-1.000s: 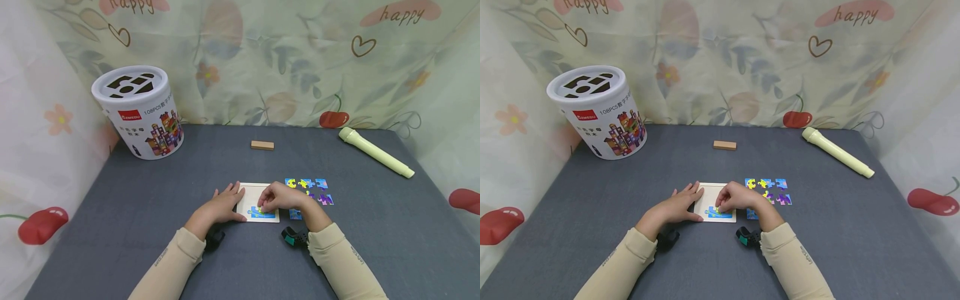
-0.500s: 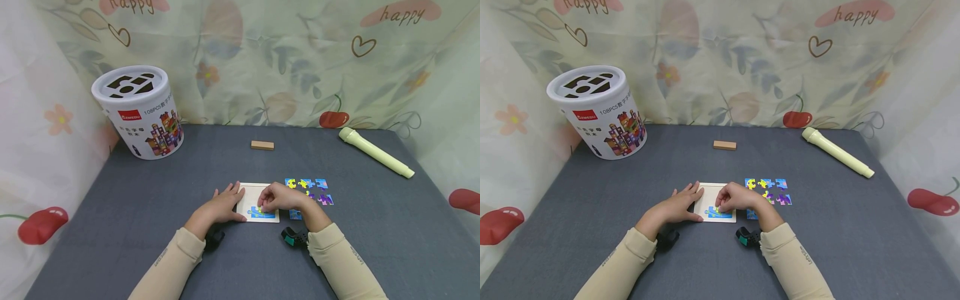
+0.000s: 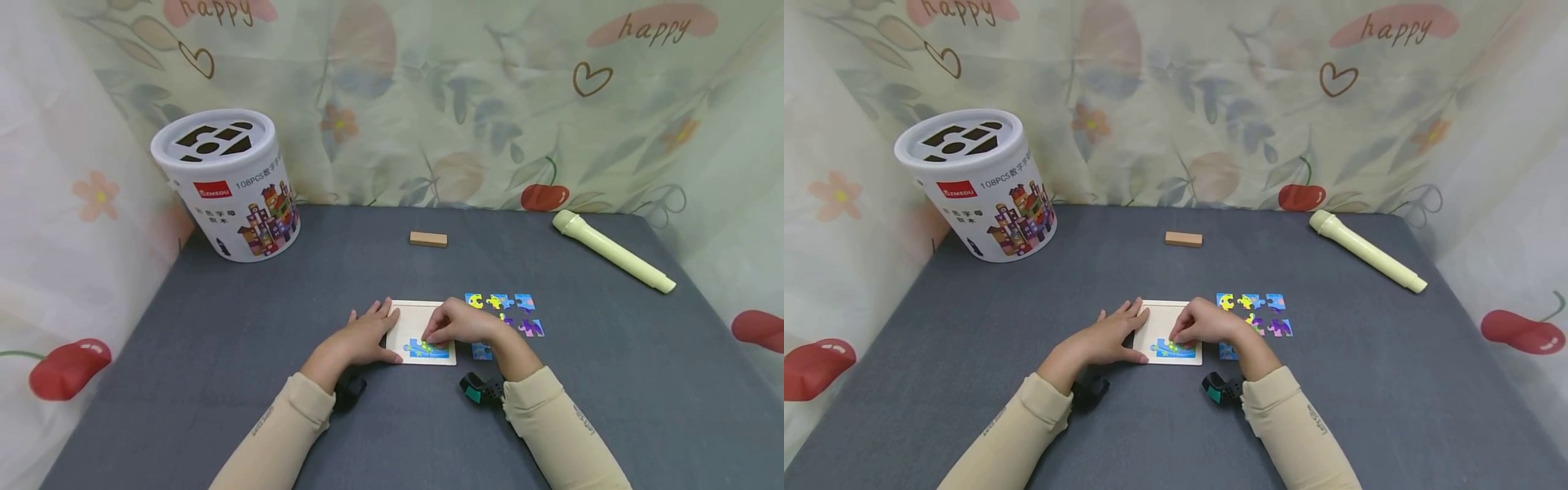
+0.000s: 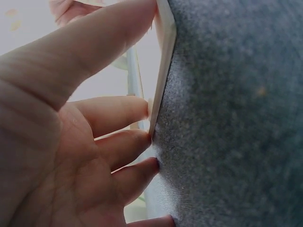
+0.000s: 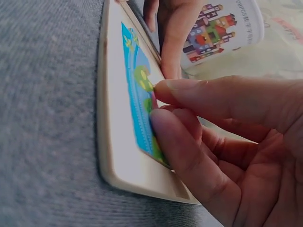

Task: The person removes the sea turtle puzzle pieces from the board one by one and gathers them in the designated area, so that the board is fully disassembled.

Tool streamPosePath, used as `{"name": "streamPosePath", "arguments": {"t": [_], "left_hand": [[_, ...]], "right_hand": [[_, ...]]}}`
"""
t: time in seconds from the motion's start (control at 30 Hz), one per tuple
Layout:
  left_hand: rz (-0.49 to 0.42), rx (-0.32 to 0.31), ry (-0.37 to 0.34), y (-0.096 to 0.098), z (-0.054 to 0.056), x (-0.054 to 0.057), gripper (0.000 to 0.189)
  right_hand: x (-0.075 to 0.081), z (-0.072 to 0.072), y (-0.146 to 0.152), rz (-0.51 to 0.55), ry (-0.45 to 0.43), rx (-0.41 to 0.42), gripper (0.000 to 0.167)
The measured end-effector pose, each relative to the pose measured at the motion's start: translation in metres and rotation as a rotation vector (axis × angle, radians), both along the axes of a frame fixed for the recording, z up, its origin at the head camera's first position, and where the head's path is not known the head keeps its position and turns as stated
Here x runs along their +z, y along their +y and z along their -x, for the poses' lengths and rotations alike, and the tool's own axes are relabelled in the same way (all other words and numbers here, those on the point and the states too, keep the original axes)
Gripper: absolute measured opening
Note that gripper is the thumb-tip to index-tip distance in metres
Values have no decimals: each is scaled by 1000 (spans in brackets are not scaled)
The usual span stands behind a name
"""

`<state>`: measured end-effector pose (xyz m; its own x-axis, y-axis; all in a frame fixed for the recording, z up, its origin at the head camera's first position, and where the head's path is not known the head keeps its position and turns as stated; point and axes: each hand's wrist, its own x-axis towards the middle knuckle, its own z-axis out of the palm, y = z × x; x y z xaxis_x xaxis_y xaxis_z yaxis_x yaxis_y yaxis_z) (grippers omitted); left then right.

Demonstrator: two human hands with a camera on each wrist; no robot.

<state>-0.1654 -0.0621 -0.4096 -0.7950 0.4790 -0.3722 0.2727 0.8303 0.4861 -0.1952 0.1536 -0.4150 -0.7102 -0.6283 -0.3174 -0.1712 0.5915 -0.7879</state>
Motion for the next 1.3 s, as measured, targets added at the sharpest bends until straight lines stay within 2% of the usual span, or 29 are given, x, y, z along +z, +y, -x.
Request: {"name": "streamPosePath", "arguments": {"t": [0.27,0.57,0.97,1.3], "left_hand": [[-4,-2,10,-2,2,-6,86],[11,0,11,-2,1,-6,86],[4,-1,16,-2,1,-6,86],[9,0,10,-1,1,-6,85]], "right_hand": [[-1,0,0,10,-29,1,15],[-2,-2,-3,-5,-76,-39,16],[-3,-3,-5,-13,-58,-30,11],[-1,-5,-7,-37,18,-52,9]]}}
